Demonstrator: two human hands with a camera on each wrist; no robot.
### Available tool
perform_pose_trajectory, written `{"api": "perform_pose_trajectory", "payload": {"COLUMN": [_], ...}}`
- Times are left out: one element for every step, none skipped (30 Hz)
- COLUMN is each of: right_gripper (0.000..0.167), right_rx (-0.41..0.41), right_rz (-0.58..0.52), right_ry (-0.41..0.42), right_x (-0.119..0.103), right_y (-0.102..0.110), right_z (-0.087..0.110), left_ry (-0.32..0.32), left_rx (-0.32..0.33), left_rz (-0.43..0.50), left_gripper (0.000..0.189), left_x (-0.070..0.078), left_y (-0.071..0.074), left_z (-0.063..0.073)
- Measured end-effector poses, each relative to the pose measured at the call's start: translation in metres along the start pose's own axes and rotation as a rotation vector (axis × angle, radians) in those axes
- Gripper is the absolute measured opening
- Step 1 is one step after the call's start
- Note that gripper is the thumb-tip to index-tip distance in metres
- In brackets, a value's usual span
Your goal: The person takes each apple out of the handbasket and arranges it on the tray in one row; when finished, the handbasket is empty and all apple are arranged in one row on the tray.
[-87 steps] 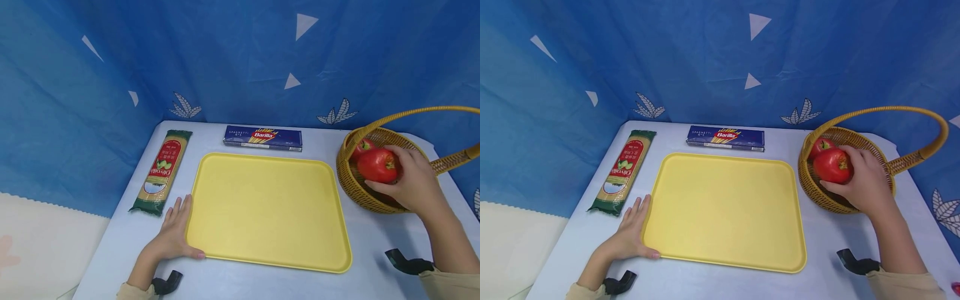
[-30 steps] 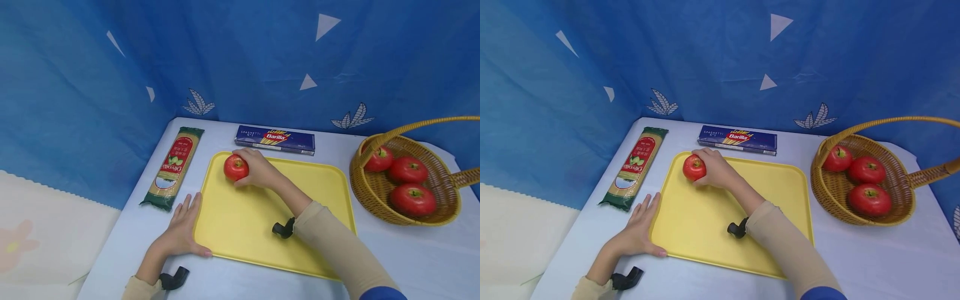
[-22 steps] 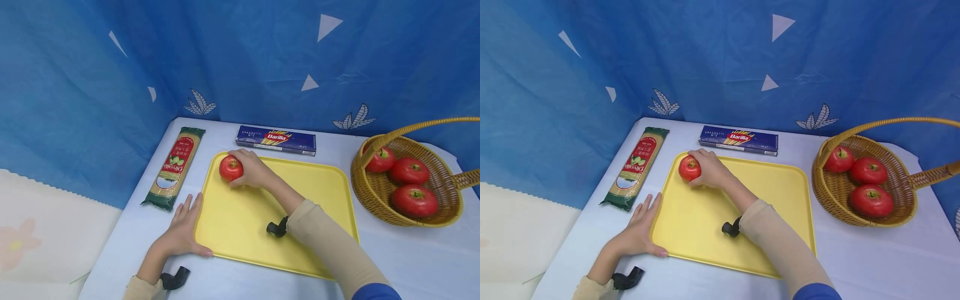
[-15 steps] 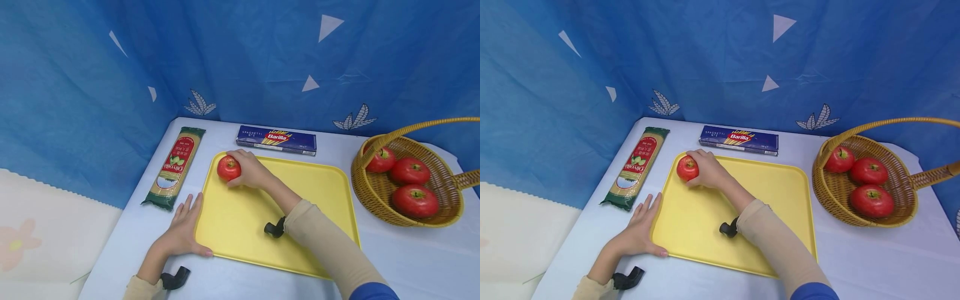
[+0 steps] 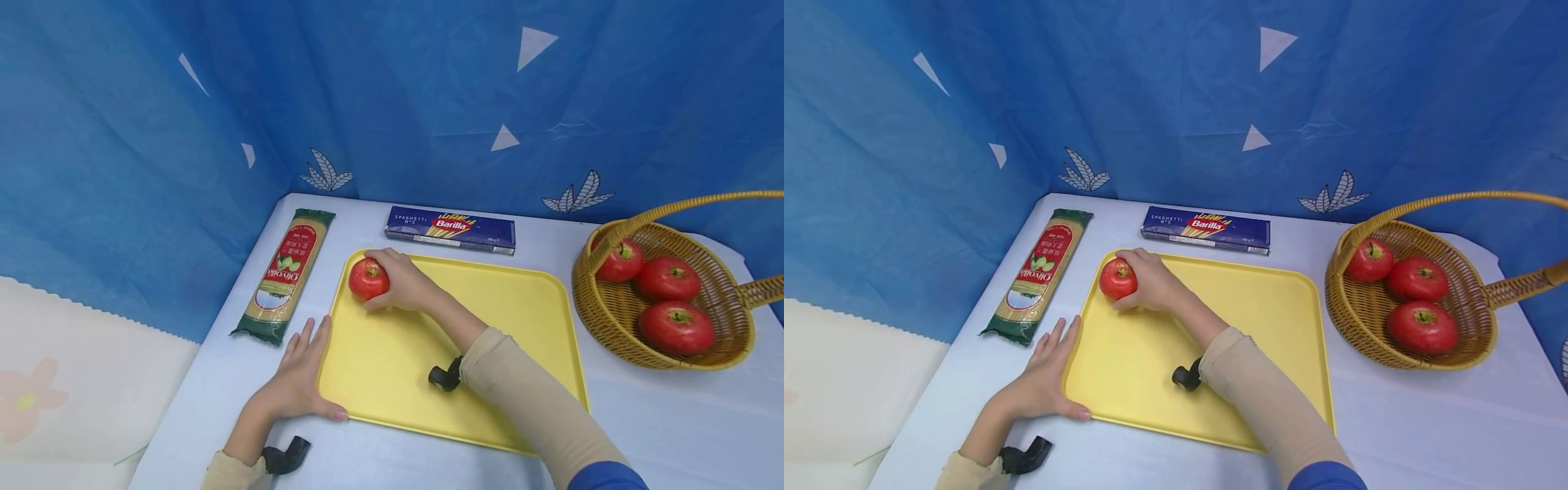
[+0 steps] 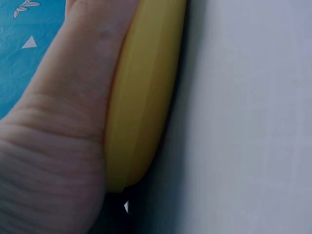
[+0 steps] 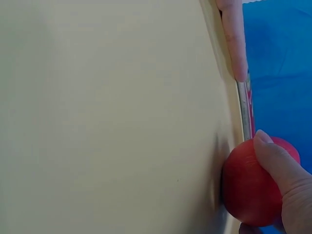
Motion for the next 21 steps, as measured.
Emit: {"api": "perform_pose_trajectory", "payload": {"right_gripper": [0.097, 0.097, 0.098, 0.098, 0.099, 0.099, 0.100, 0.101, 0.101, 0.103, 0.105, 0.106, 0.107, 0.108, 0.110, 0.110, 0.110, 0.109, 0.109, 0.108, 0.107], "right_rx": [0.001, 0.001, 0.000, -0.001, -0.003, -0.005, -0.007, -0.009, -0.010, -0.011, -0.011, -0.007, -0.002, 0.006, 0.016, 0.026, 0.038, 0.049, 0.059, 0.067, 0.074], "right_rz": [-0.003, -0.006, -0.007, -0.007, -0.009, -0.006, 0.001, 0.008, 0.019, 0.030, 0.043, 0.056, 0.069, 0.079, 0.090, 0.099, 0.107, 0.112, 0.117, 0.119, 0.121], "right_ry": [0.000, -0.002, -0.003, -0.006, -0.007, -0.007, -0.007, -0.005, -0.004, -0.006, -0.007, -0.008, -0.009, -0.009, -0.008, -0.005, 0.000, 0.005, 0.011, 0.017, 0.023], "right_x": [0.001, 0.001, 0.002, 0.002, 0.002, 0.003, 0.003, 0.003, 0.003, 0.003, 0.003, 0.003, 0.003, 0.003, 0.002, 0.002, 0.002, 0.001, 0.000, 0.000, -0.001], "right_y": [-0.001, -0.001, -0.001, -0.002, -0.002, -0.003, -0.003, -0.003, -0.003, -0.002, -0.001, 0.000, 0.001, 0.003, 0.006, 0.009, 0.012, 0.015, 0.019, 0.023, 0.027], "right_z": [0.000, 0.000, 0.001, 0.001, 0.001, 0.001, 0.002, 0.002, 0.003, 0.004, 0.004, 0.005, 0.006, 0.008, 0.009, 0.011, 0.013, 0.016, 0.020, 0.023, 0.027], "left_ry": [0.001, 0.001, 0.000, 0.001, 0.001, 0.002, 0.002, 0.003, 0.004, 0.005, 0.005, 0.005, 0.004, 0.005, 0.004, 0.004, 0.007, 0.009, 0.012, 0.014, 0.016], "left_rx": [0.000, -0.001, -0.002, -0.001, -0.001, -0.001, 0.000, -0.001, -0.001, 0.000, -0.001, -0.001, 0.000, 0.000, 0.002, 0.004, 0.004, 0.005, 0.006, 0.005, 0.005], "left_rz": [0.000, -0.002, -0.002, -0.004, -0.006, -0.007, -0.008, -0.009, -0.010, -0.012, -0.014, -0.015, -0.015, -0.017, -0.017, -0.017, -0.015, -0.013, -0.011, -0.010, -0.009], "left_gripper": [0.157, 0.157, 0.158, 0.158, 0.158, 0.158, 0.158, 0.158, 0.158, 0.158, 0.158, 0.157, 0.157, 0.157, 0.157, 0.157, 0.158, 0.158, 0.158, 0.158, 0.158], "left_x": [0.000, 0.000, 0.000, 0.000, 0.000, 0.000, 0.000, 0.000, 0.000, 0.000, 0.000, 0.000, 0.000, 0.000, 0.001, 0.001, 0.001, 0.001, 0.001, 0.000, 0.000], "left_y": [0.000, 0.000, 0.000, 0.000, 0.000, 0.000, 0.000, 0.000, -0.001, -0.001, -0.001, -0.001, -0.001, -0.002, -0.001, -0.001, -0.001, -0.001, -0.001, -0.001, -0.001], "left_z": [0.000, 0.000, 0.000, 0.000, 0.000, 0.000, 0.000, 0.000, 0.000, 0.000, 0.000, 0.000, 0.000, 0.000, 0.000, 0.000, 0.000, 0.000, 0.001, 0.001, 0.001]}}
Point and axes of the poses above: each hand's wrist, its own z-axis away from the middle knuckle, its own y-axis out of the back of the hand, x = y × z, the point moved 7 cm from there along -z, towards the middle knuckle, and after that the axes turned 10 degrees about z, right-handed, at the moved point
